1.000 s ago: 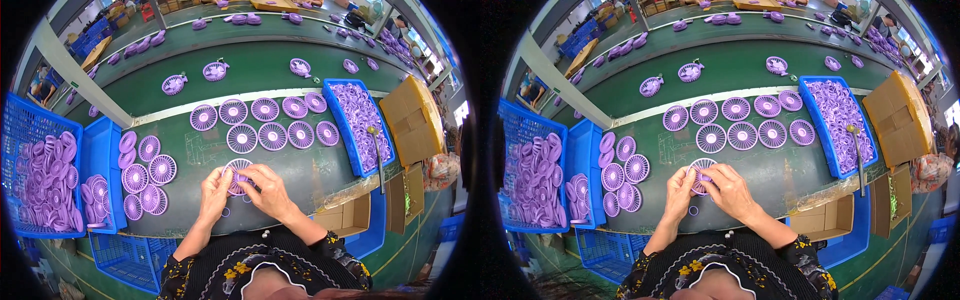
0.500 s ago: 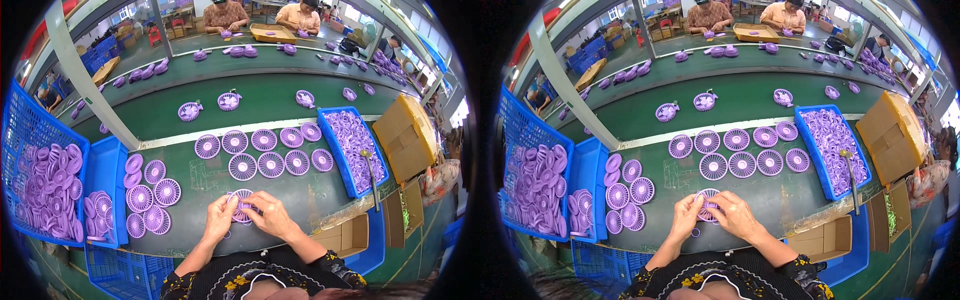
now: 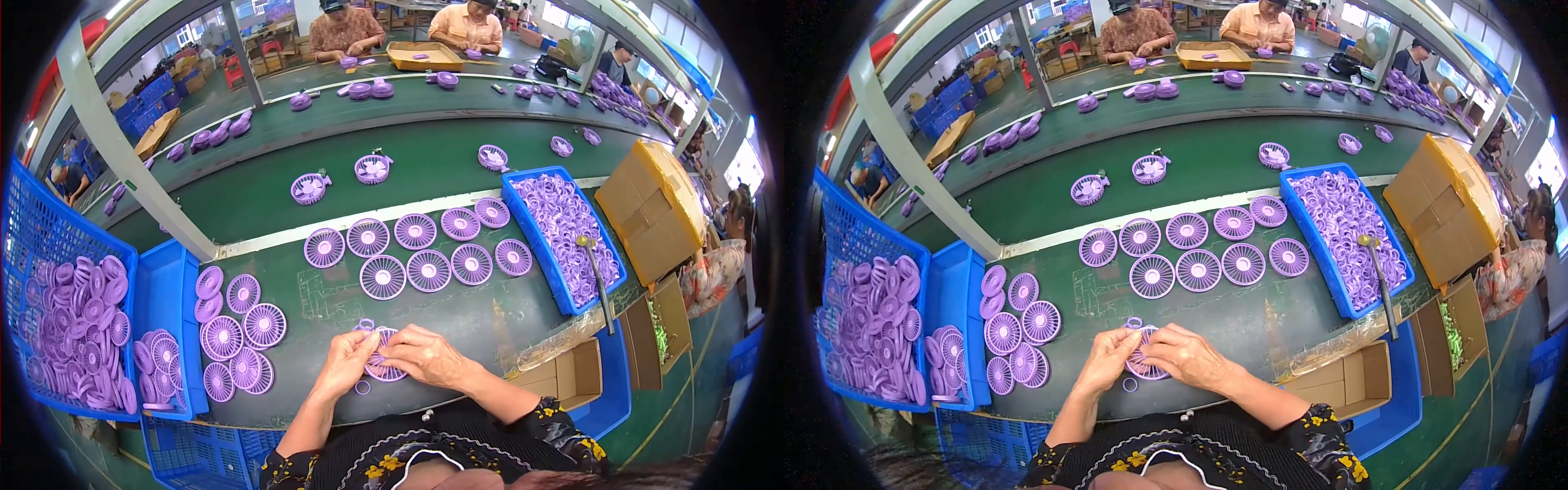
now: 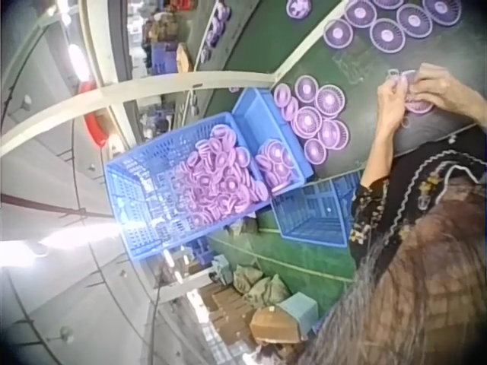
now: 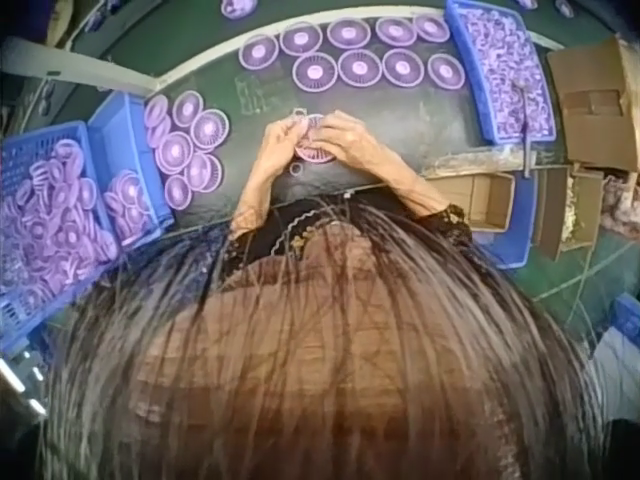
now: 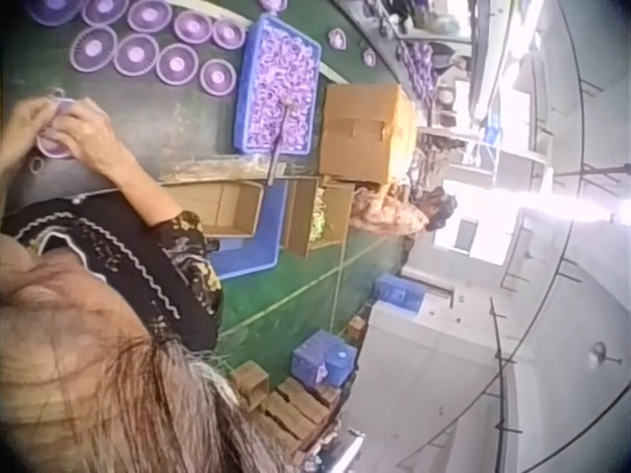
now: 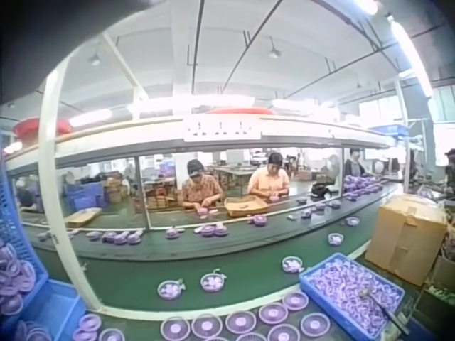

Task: The person assembles small portable electric fans by hand, combining plastic components, O-rings, fan grill, and fan blade units.

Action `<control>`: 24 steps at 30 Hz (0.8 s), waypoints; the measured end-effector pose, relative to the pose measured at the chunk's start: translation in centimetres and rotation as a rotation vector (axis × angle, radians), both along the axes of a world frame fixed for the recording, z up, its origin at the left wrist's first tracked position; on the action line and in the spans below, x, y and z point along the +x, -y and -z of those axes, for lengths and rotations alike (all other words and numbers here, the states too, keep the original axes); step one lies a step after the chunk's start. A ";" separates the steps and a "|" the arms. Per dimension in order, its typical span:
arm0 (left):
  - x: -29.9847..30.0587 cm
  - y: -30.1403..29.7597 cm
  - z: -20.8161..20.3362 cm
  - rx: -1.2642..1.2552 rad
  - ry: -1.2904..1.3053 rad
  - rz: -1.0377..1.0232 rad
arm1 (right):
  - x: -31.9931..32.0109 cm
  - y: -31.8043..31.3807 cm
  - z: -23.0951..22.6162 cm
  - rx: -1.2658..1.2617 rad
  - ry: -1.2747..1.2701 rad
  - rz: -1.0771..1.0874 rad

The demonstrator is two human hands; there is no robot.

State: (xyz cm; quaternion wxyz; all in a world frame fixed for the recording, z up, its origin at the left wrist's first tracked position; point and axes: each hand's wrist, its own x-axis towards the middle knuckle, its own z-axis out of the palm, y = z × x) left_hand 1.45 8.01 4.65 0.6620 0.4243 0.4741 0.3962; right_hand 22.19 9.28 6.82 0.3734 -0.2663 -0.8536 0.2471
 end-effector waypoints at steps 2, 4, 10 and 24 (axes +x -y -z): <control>-0.3 -0.1 0.0 -0.008 -0.029 0.056 | 0.4 -0.1 -0.1 -0.013 0.004 -0.038; -0.3 -0.4 -0.1 -0.041 -0.001 0.177 | 1.2 -0.4 -0.3 -0.026 0.009 -0.070; 2.7 -0.3 -2.3 -0.003 0.108 0.102 | 1.9 1.4 0.1 -0.837 -0.629 0.186; 3.4 -0.4 -2.6 0.452 -0.355 -0.126 | 12.1 2.1 0.1 -0.036 0.158 1.067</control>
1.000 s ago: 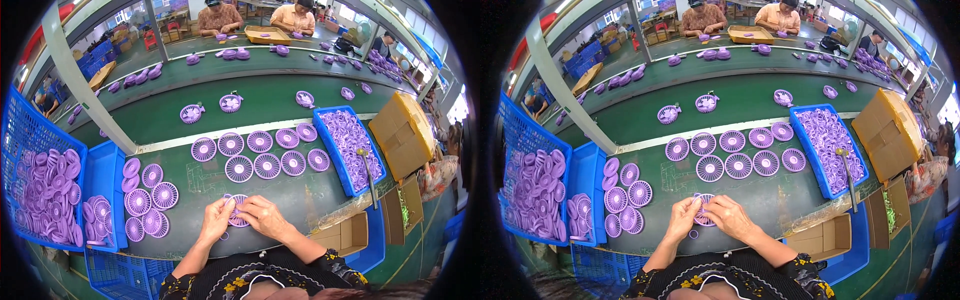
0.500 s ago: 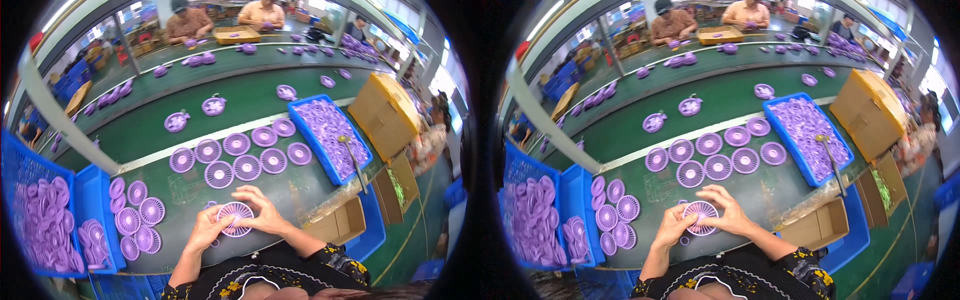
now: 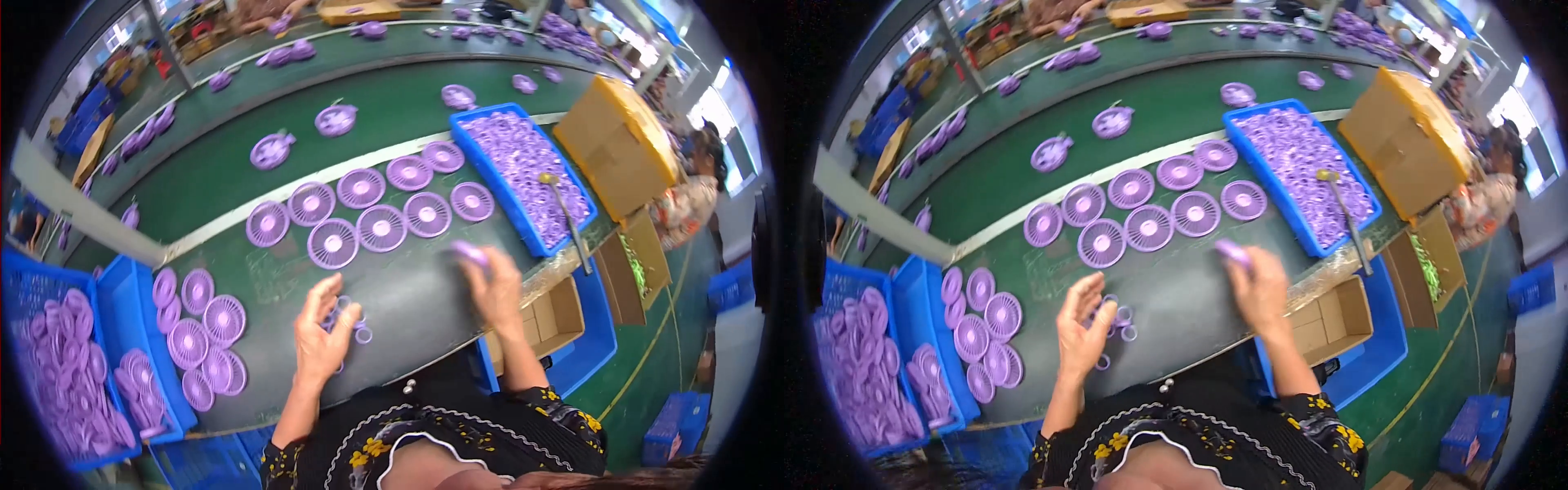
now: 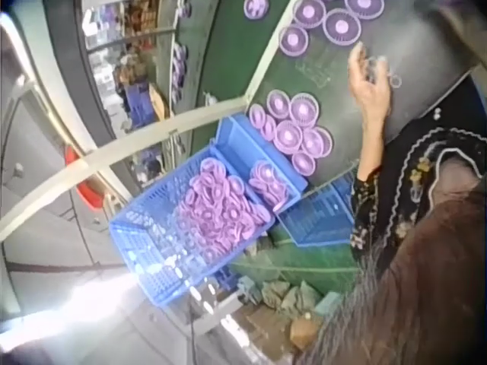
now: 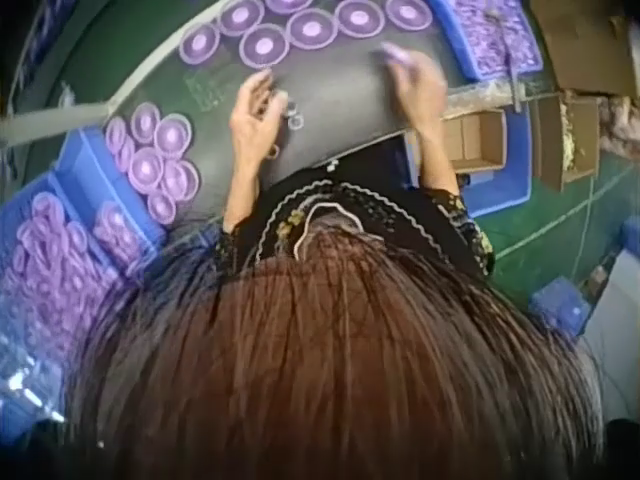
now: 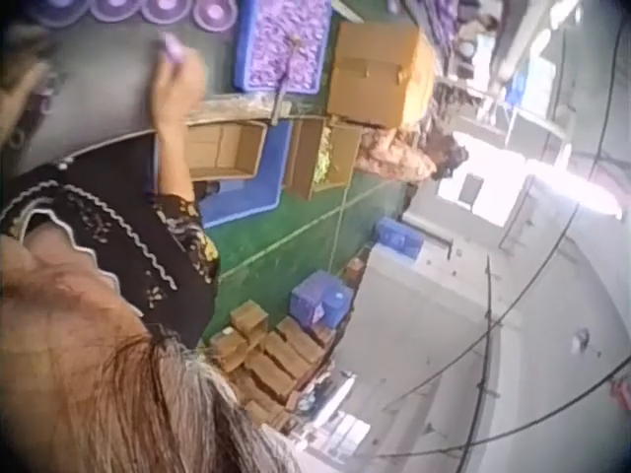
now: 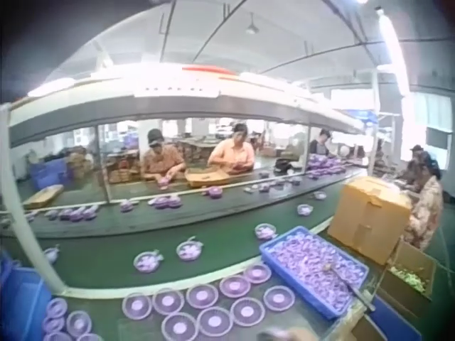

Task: The person assembles small portable electric fans by hand, combining plastic components, O-rings, fan grill, and fan blade units.

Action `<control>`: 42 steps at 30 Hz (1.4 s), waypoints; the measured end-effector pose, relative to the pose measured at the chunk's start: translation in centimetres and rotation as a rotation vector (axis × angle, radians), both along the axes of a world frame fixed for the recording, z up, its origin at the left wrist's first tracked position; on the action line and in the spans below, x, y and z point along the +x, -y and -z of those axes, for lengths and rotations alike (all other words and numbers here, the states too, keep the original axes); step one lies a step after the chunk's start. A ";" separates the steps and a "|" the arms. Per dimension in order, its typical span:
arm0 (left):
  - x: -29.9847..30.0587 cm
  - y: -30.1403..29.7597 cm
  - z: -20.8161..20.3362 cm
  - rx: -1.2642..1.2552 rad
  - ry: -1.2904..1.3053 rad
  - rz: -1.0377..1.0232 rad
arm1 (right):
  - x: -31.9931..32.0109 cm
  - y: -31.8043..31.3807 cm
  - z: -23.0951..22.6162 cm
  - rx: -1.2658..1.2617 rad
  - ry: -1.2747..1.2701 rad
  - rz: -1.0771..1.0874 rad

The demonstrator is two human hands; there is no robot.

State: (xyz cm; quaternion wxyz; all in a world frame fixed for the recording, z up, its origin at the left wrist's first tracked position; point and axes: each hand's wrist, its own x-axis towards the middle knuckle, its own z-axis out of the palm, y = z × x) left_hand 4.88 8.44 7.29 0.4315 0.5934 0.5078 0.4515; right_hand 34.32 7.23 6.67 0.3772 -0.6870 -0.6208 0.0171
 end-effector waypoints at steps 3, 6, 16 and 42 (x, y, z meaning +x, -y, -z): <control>-3.3 -0.3 0.6 0.083 -0.113 -0.190 | 3.9 -0.7 2.9 0.006 0.201 0.128; -6.8 0.2 1.2 0.151 -0.331 -0.326 | 1.8 -1.2 3.2 -0.016 0.245 0.079; -14.2 1.2 1.3 0.196 -1.007 -0.507 | -10.7 -1.7 3.3 -0.181 0.001 -0.796; -14.2 0.5 -1.3 0.170 -0.699 -0.439 | -9.0 -1.3 4.0 -0.671 -0.968 -0.713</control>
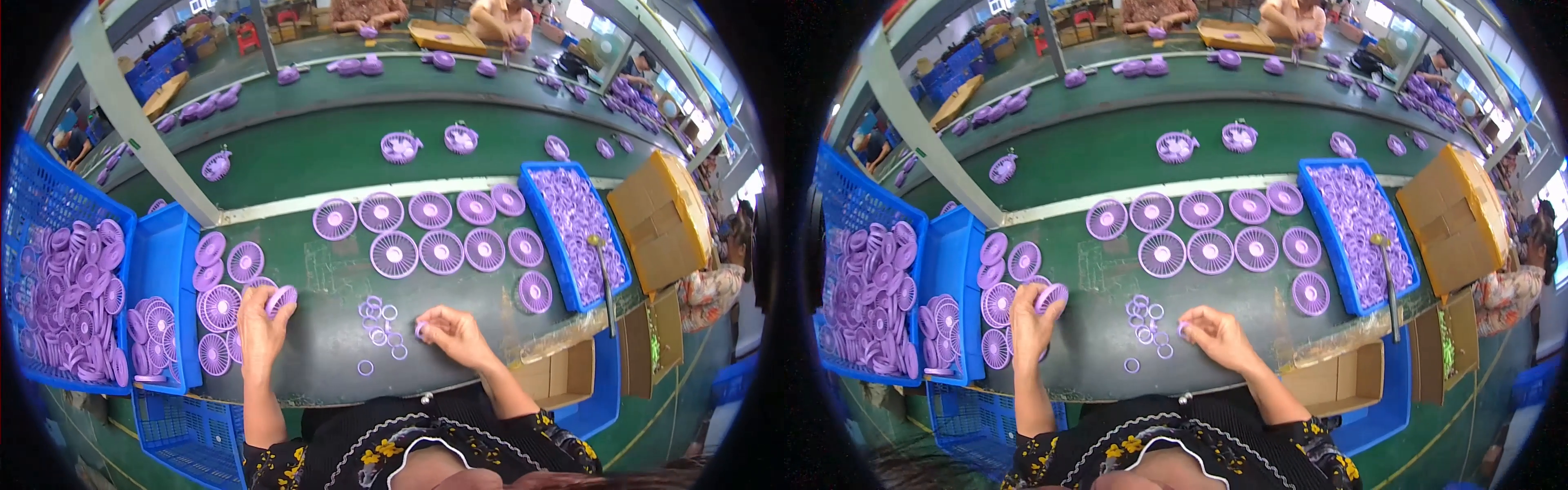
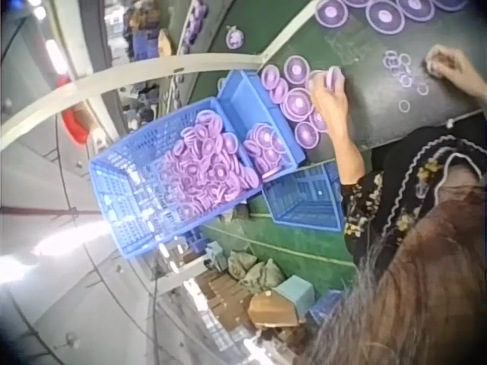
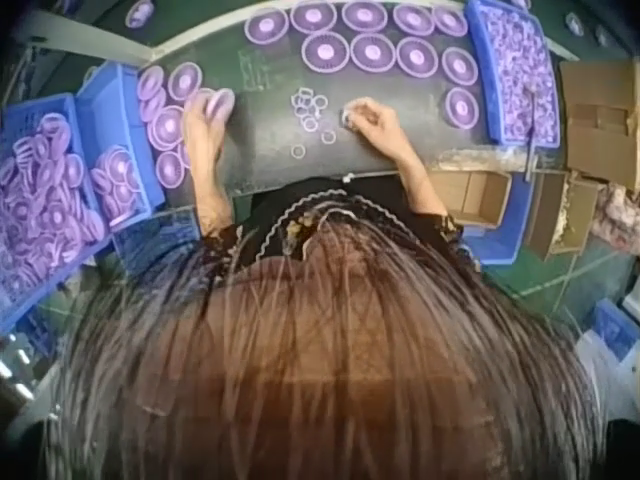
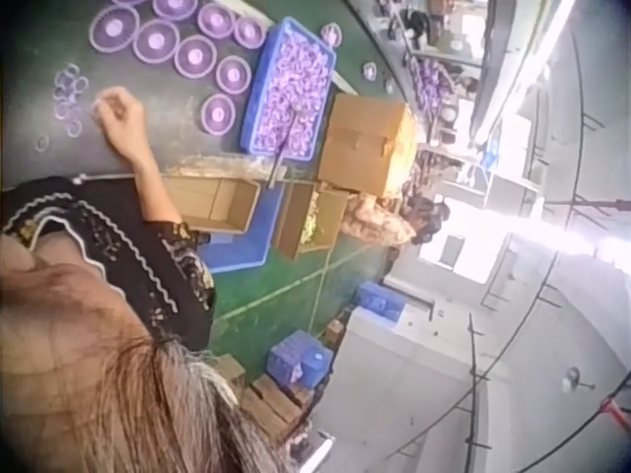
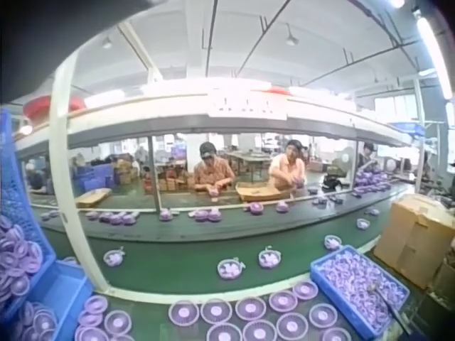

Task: The person assembles small portable electric fans by hand, combining plastic components, O-rings, fan grill, and fan blade units.

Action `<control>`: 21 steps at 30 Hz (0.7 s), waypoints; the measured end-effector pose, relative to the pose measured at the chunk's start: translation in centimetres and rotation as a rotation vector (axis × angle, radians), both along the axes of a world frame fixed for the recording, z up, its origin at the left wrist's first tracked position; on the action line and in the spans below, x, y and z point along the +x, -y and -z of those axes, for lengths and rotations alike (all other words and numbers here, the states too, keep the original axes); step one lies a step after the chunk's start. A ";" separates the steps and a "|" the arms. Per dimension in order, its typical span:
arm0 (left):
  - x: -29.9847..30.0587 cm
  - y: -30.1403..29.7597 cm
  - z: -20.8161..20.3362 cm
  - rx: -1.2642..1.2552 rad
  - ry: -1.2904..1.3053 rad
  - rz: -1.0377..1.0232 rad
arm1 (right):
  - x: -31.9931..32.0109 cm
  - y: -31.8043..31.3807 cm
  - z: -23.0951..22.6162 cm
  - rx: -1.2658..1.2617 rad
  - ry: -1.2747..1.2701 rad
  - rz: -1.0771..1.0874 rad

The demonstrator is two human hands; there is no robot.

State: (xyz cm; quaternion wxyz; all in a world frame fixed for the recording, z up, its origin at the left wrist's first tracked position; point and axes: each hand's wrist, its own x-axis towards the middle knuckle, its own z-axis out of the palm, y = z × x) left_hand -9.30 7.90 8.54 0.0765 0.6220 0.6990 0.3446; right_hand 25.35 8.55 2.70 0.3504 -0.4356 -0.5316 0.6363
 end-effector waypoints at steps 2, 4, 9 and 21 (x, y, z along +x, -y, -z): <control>1.4 -0.1 -0.4 -0.092 0.305 0.038 | -0.8 -0.3 -1.3 0.017 -0.063 0.068; 2.7 0.0 0.8 -0.057 0.841 0.197 | -0.9 -0.3 -1.7 0.083 -0.132 0.128; 8.2 -0.1 1.9 -0.186 1.186 0.355 | -1.4 -0.2 -2.3 -0.058 -0.170 0.157; 11.9 0.0 4.3 -0.353 1.520 0.305 | -2.9 0.5 -4.8 0.175 -0.158 0.140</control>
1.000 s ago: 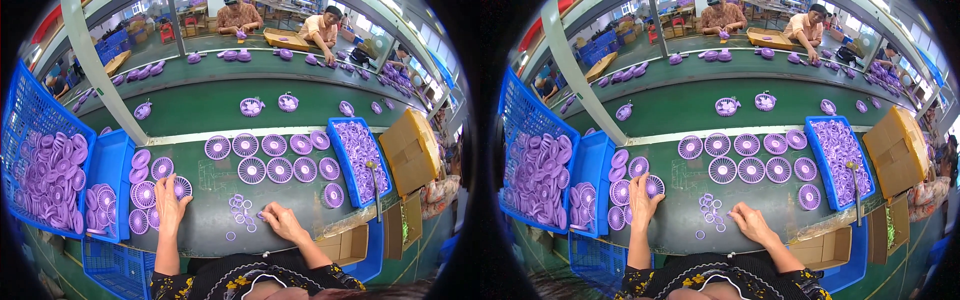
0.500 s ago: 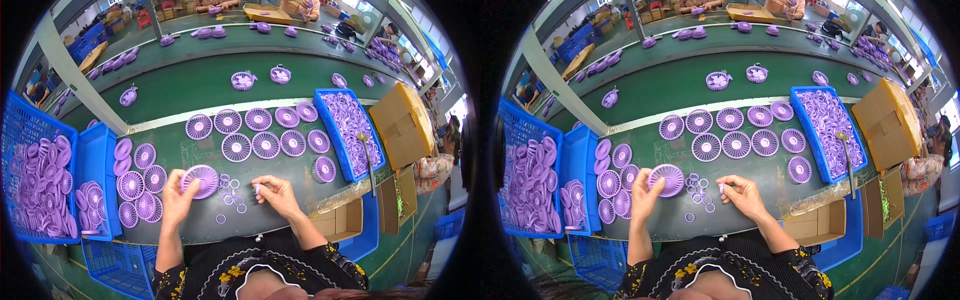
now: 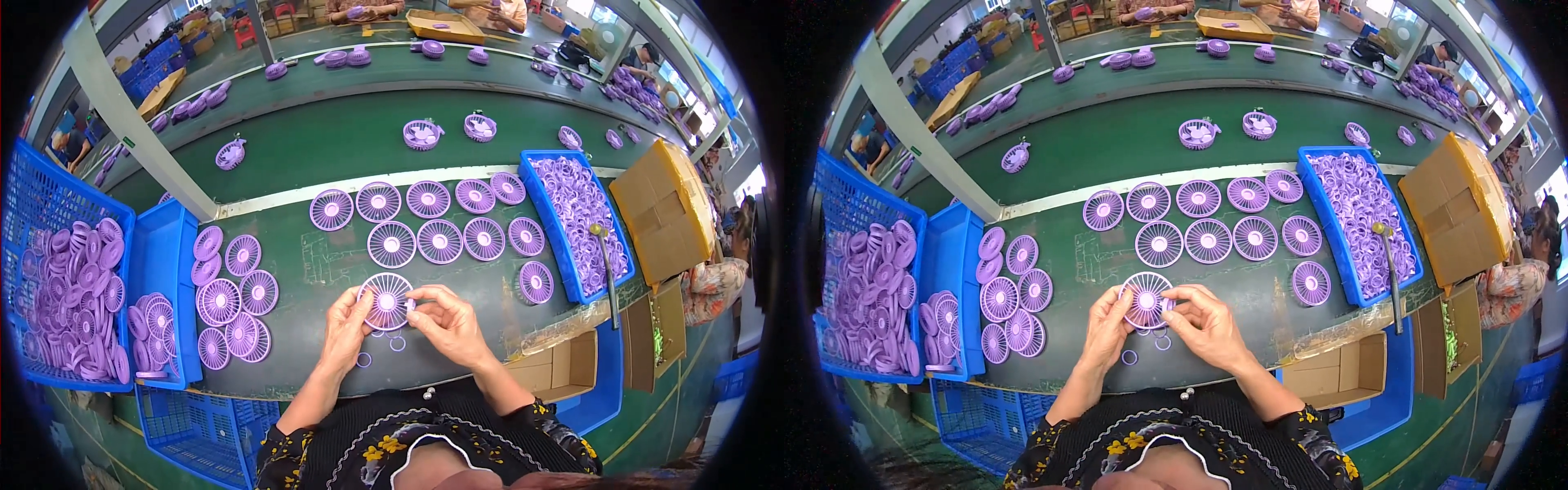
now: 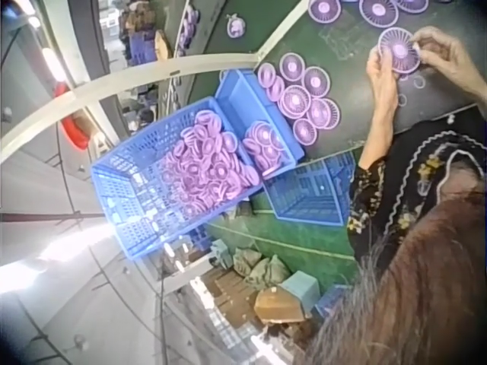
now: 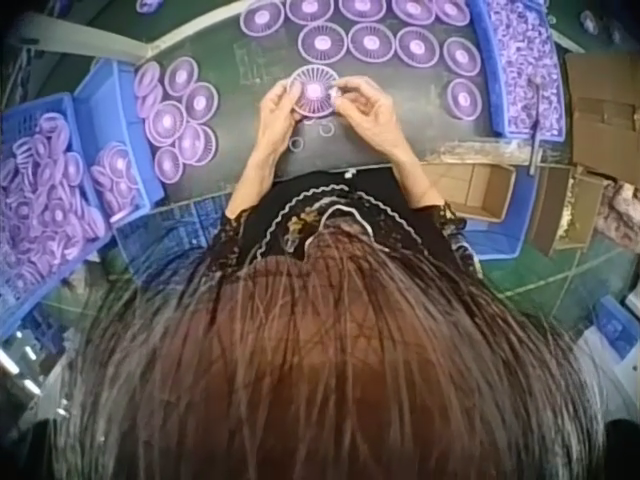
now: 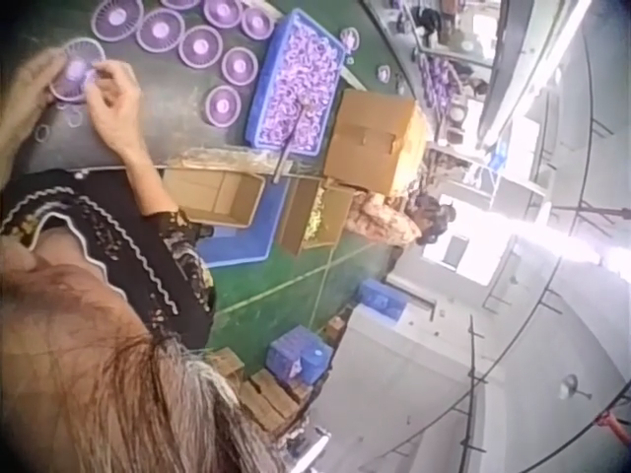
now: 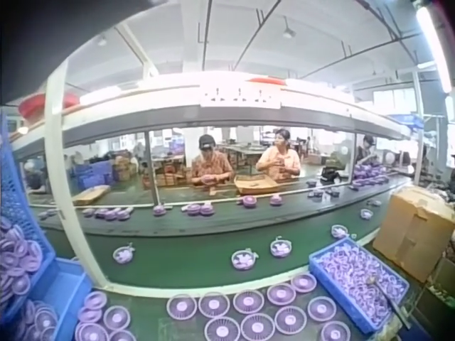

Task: The person assembles small portable electric fans by hand, combining plastic components, O-rings, fan grill, and fan blade units.

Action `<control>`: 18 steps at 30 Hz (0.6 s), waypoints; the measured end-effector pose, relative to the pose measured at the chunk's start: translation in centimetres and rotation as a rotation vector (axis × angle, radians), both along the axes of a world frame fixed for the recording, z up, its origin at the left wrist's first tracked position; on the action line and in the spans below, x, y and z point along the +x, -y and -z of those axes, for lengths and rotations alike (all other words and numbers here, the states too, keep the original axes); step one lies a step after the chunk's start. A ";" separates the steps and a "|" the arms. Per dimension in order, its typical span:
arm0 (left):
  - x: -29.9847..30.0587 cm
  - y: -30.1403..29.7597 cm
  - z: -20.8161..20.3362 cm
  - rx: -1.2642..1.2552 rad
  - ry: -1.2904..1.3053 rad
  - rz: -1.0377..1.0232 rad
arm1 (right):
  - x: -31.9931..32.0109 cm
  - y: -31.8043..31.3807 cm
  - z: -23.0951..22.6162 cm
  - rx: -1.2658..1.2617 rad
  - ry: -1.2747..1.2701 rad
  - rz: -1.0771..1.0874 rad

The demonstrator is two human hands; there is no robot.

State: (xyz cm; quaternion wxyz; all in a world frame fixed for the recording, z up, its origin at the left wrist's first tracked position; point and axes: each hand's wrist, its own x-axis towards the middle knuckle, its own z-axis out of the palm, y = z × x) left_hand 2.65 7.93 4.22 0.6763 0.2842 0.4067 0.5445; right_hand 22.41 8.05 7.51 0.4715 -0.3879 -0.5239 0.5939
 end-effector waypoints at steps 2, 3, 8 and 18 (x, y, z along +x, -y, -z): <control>0.0 0.0 0.2 -0.007 0.007 0.002 | -0.6 -0.2 -0.9 0.093 0.114 0.024; 0.0 0.0 0.4 -0.004 0.005 -0.001 | -0.9 -0.2 -1.4 0.176 0.228 0.029; 0.6 0.3 0.9 0.043 -0.035 -0.018 | -2.0 -1.0 -0.9 0.610 0.549 0.115; 1.5 0.7 1.1 0.077 -0.085 0.035 | -1.5 -1.0 0.3 0.544 0.705 0.138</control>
